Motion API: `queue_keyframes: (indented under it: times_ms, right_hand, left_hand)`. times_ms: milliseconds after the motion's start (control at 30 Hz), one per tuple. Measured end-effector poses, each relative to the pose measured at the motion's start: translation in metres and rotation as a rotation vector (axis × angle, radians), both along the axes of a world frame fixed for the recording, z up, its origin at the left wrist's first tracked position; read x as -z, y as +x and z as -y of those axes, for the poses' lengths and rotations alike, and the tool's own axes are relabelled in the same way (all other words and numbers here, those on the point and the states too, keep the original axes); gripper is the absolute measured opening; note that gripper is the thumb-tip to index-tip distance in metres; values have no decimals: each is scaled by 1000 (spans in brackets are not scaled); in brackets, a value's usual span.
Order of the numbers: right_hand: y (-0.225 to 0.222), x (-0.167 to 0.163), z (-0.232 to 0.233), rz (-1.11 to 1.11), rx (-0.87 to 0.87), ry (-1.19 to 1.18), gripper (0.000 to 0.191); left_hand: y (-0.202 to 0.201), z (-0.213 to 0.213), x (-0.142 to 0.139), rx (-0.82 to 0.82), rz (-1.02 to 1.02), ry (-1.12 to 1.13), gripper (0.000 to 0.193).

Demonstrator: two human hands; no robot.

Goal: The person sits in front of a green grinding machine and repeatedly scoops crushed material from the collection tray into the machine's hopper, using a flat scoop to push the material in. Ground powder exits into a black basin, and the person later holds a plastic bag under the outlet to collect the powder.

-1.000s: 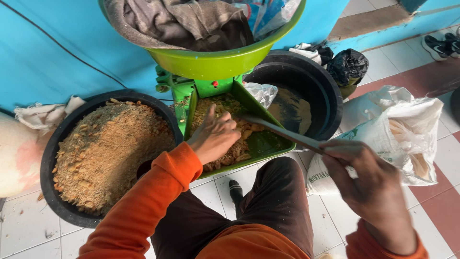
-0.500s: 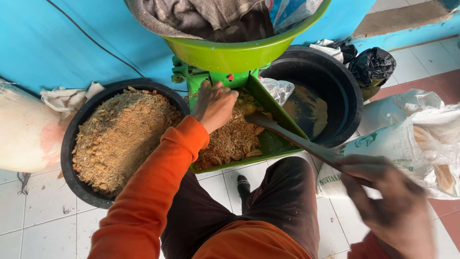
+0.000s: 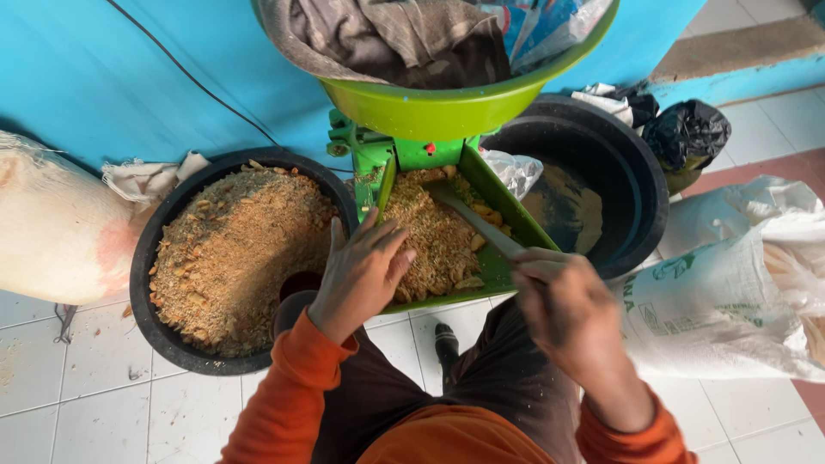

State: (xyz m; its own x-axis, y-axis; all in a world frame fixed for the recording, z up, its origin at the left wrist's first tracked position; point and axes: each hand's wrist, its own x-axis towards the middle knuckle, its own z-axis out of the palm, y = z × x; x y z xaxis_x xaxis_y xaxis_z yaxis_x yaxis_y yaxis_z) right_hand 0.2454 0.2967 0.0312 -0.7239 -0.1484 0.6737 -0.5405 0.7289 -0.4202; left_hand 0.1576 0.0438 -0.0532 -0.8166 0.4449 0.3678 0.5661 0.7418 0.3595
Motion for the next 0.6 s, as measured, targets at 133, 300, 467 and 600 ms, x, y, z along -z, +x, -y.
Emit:
queue_keyframes:
  times_ms: [133,300,467,600]
  right_hand:
    - [-4,11,10,-62,-38,20,21]
    - [-10,36,17,-56,-26,54,19]
    - [-19,34,10,-22,46,96,18]
    - [23,10,-34,13,102,14,26]
  left_hand:
    - [6,1,1,-9,12,-9,42]
    - [11,-4,-4,-15,117,-128,40]
    - [2,-1,-11,80,112,-214,43]
    - [-5,5,-18,172,131,-284,40]
